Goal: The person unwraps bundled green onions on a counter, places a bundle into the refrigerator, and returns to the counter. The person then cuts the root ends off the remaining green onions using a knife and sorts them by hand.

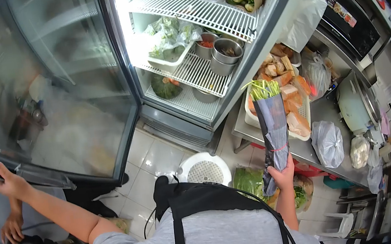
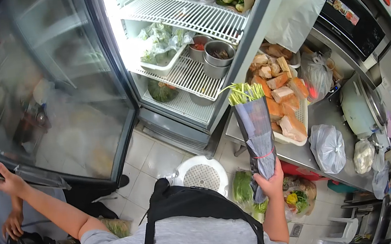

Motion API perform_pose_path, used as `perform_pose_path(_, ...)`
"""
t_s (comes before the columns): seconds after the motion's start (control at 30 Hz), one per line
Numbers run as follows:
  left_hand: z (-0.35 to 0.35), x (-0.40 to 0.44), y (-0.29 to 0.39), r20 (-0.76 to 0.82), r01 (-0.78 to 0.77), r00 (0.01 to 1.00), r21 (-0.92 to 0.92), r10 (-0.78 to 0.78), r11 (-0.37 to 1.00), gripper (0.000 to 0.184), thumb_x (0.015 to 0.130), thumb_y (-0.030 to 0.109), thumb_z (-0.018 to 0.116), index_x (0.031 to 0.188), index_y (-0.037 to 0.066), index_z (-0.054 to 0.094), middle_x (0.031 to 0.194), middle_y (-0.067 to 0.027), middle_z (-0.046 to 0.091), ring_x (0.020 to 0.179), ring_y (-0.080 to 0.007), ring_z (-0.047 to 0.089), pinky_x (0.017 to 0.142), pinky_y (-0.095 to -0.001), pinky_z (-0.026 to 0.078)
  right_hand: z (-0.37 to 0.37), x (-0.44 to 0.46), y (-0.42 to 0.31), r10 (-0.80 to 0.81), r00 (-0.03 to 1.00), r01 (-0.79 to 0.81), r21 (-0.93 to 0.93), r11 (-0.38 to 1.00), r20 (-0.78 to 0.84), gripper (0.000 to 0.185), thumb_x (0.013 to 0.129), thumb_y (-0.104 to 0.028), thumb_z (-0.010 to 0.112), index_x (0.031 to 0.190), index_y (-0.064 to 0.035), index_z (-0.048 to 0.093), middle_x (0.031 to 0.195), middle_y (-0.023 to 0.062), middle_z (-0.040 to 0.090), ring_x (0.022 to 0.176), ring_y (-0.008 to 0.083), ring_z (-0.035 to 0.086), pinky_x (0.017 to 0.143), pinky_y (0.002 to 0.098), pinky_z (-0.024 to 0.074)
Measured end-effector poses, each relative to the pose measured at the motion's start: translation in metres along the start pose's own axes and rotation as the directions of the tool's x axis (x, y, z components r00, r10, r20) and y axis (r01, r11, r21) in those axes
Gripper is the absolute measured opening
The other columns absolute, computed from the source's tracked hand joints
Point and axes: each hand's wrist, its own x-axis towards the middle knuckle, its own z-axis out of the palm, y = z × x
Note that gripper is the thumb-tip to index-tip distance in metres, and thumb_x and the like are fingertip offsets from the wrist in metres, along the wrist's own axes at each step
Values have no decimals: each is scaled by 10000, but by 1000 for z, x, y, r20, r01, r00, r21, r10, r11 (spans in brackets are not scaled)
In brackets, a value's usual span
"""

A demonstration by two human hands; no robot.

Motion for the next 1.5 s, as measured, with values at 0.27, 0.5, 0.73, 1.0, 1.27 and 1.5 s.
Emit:
perform_pose_path(0.27, 17, 31, -52, -9, 146, 989, -41, -146, 988, 426, 804, 183, 535, 1103, -87, 398, 1041, -155, 492, 900, -201, 493, 783, -276, 401, 97, 33, -30, -8, 998, 23, 218, 976, -67, 661, 549, -8, 624, 1158, 15, 367, 1043, 84, 498, 946, 160, 482, 852, 293, 351)
perform_pose_path(0.5, 32, 47, -92, 39, 175, 984, -108, -172, 979, 424, 843, 192, 462, 1147, -85, 359, 1106, -163, 445, 958, -211, 453, 840, -284, 358, 191, 67, -39, 7, 1000, -7, 254, 967, 0, 703, 546, 5, 632, 1184, 18, 337, 1077, 91, 479, 983, 168, 468, 879, 300, 331)
perform_pose_path(0.73, 50, 59, -113, -1, 225, 974, -87, -226, 970, 446, 844, 212, 449, 1154, -92, 346, 1131, -178, 432, 978, -220, 449, 852, -289, 357, 263, 71, -50, -60, 998, 59, 128, 990, 3, 744, 540, 3, 632, 1207, 32, 303, 1120, 113, 451, 1031, 181, 440, 899, 314, 313)
perform_pose_path(1.0, 54, 57, -126, 36, 125, 992, -115, -121, 986, 498, 837, 266, 477, 1151, -96, 340, 1113, -196, 442, 973, -227, 464, 832, -285, 380, 281, 65, -71, -31, 997, 14, 245, 969, 67, 731, 552, 12, 620, 1212, 17, 304, 1117, 92, 451, 1029, 161, 439, 885, 293, 324)
perform_pose_path(1.27, 57, 30, -129, -74, -13, 997, 39, 15, 999, 536, 816, 223, 524, 1177, -93, 286, 1125, -232, 404, 984, -257, 458, 840, -305, 393, 227, 33, -64, -26, 1000, 28, 160, 987, -11, 755, 544, 2, 636, 1219, 17, 298, 1110, 101, 452, 1026, 161, 436, 883, 293, 325)
perform_pose_path(1.5, 65, 8, -72, -128, 14, 991, 303, 26, 953, 664, 706, 231, 642, 1180, -78, 296, 1050, -261, 398, 939, -340, 452, 795, -358, 417, 165, 2, -57, 26, 989, -2, 161, 987, -143, 761, 542, -18, 643, 1215, 35, 294, 1117, 112, 449, 1016, 175, 449, 889, 304, 326)
